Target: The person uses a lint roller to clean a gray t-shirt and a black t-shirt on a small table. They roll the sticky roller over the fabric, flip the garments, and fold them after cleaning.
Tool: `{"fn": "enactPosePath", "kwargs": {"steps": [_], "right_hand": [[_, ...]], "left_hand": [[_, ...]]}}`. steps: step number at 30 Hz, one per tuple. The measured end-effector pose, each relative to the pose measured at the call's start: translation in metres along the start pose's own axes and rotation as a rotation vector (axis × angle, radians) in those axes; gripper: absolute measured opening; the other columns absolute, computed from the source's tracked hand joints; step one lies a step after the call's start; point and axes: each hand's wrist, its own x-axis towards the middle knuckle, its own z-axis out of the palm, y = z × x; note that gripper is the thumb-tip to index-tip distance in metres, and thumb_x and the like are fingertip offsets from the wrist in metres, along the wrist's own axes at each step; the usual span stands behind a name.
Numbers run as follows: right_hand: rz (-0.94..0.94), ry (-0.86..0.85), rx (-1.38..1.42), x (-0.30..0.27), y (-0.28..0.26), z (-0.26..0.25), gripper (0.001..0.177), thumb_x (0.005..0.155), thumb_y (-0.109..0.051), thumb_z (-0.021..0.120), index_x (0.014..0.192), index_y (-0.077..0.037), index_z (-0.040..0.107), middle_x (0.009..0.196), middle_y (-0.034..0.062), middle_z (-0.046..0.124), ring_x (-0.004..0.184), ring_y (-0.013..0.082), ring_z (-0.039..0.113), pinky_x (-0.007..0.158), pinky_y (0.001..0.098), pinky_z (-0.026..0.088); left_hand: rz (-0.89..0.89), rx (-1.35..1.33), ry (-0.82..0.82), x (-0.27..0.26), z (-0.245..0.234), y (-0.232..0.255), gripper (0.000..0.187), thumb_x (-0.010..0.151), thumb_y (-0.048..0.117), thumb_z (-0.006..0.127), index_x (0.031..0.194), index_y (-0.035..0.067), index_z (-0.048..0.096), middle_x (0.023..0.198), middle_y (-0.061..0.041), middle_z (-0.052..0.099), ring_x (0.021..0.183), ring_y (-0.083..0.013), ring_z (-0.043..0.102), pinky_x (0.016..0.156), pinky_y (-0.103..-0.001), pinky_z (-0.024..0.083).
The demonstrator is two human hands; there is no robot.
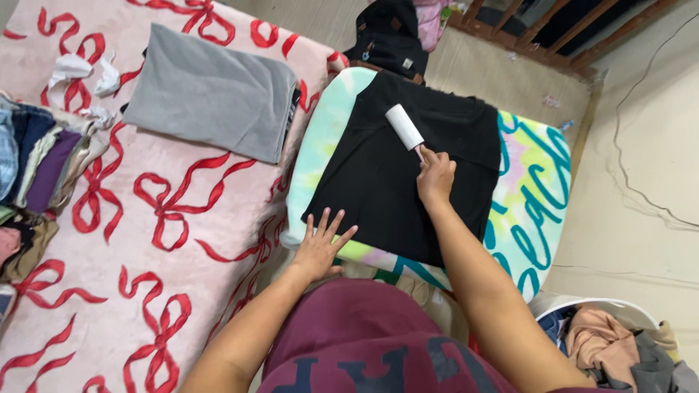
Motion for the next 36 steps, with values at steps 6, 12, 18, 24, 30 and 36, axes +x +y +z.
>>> {"fn": "enactPosePath", "kwargs": {"steps": [6, 12, 18, 24, 30, 36], "right_hand": [[-0.407, -0.247, 0.104, -0.102, -0.055, -0.022, 0.043, 0.083, 0.002, 0.062, 0.118, -0.019, 0.075, 0.088, 0.0058, 0.061, 0.084, 0.0278, 0.055, 0.075, 0.0417, 0.045], [-0.302, -0.223, -0.050, -0.050, -0.042, 0.001, 0.041, 0.085, 0.001, 0.064, 0.116, -0.024, 0.075, 0.090, 0.0081, 0.058, 0.086, 0.0279, 0.056, 0.073, 0.0424, 0.043], [0.080, -0.049, -0.033, 0.030, -0.021, 0.040, 0.031, 0.098, -0.005, 0.060, 0.118, -0.025, 0.074, 0.095, 0.0074, 0.059, 0.090, 0.0284, 0.055, 0.074, 0.0399, 0.047], [-0.324, -0.258, 0.047, -0.089, -0.072, 0.027, 0.040, 0.086, -0.001, 0.061, 0.121, -0.016, 0.074, 0.095, 0.0071, 0.059, 0.091, 0.0268, 0.056, 0.088, 0.0485, 0.047], [-0.185, -0.149, -0.016, -0.043, -0.067, 0.038, 0.039, 0.090, -0.001, 0.063, 0.122, -0.018, 0.075, 0.101, 0.0139, 0.057, 0.092, 0.0348, 0.052, 0.077, 0.0460, 0.047], [0.029, 0.033, -0.004, 0.028, -0.042, 0.027, 0.024, 0.096, -0.007, 0.064, 0.115, -0.013, 0.076, 0.101, 0.0169, 0.057, 0.090, 0.0359, 0.053, 0.076, 0.0454, 0.048]], "left_hand": [[0.043, -0.024, 0.019, -0.004, 0.004, -0.009, 0.112, 0.075, 0.050, 0.083, 0.163, 0.034, 0.015, 0.170, -0.015, -0.002, 0.155, -0.0427, -0.007, 0.121, -0.068, 0.004], [0.049, -0.041, 0.016, -0.004, 0.006, -0.012, 0.110, 0.077, 0.049, 0.082, 0.162, 0.034, 0.015, 0.171, -0.014, -0.003, 0.156, -0.0414, -0.008, 0.121, -0.067, 0.002], [0.038, -0.038, -0.039, 0.000, 0.010, -0.013, 0.110, 0.077, 0.048, 0.082, 0.162, 0.036, 0.014, 0.171, -0.012, -0.005, 0.156, -0.0390, -0.010, 0.122, -0.065, 0.000], [0.048, -0.057, 0.025, -0.001, 0.016, -0.014, 0.111, 0.076, 0.045, 0.084, 0.162, 0.036, 0.015, 0.171, -0.012, -0.002, 0.156, -0.0387, -0.006, 0.121, -0.066, 0.002], [0.036, -0.062, -0.001, -0.002, 0.010, -0.013, 0.112, 0.076, 0.042, 0.085, 0.163, 0.034, 0.016, 0.171, -0.012, -0.002, 0.157, -0.0389, -0.005, 0.122, -0.066, 0.002], [0.039, -0.067, 0.017, -0.003, 0.011, -0.012, 0.111, 0.076, 0.041, 0.085, 0.162, 0.034, 0.015, 0.171, -0.013, -0.002, 0.156, -0.0393, -0.006, 0.122, -0.065, 0.002]]}}
